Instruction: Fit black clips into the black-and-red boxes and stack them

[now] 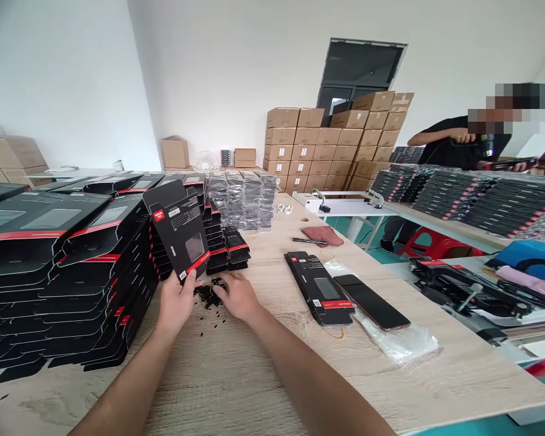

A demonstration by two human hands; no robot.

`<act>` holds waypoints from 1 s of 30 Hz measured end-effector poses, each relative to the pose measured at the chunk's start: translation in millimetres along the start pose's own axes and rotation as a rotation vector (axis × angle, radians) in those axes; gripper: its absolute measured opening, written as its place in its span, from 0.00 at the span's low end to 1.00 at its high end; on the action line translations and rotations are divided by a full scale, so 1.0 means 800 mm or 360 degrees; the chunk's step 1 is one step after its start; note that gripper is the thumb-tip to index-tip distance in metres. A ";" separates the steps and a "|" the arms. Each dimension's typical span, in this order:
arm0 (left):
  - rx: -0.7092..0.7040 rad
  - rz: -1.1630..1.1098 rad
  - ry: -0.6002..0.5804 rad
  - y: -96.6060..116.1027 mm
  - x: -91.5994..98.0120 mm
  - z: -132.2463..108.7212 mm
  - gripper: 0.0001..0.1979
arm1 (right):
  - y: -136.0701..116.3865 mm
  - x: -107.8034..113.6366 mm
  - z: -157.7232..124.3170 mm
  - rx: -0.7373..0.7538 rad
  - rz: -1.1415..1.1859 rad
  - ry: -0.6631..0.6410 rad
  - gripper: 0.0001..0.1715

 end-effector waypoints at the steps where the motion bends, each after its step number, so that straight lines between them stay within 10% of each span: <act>1: -0.0017 0.0024 0.0012 0.003 0.003 0.000 0.19 | -0.006 -0.007 0.000 -0.0004 -0.0169 0.0002 0.27; 17: -0.0010 0.0083 -0.0073 0.008 -0.002 -0.004 0.18 | -0.060 -0.074 0.026 -0.0042 -0.0733 -0.0155 0.19; 30: 0.0117 -0.0030 -0.0151 -0.010 -0.019 -0.006 0.13 | 0.049 0.039 0.002 -0.0089 0.0154 0.0015 0.11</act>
Point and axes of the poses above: each hand's wrist, its own z-axis towards the middle knuckle, its own x-axis out of the back of the hand, y = z × x, the point moved 10 cm from there along z, towards the middle knuckle, and after that the axes turned 7 degrees about -x, right-handed, at the moved point
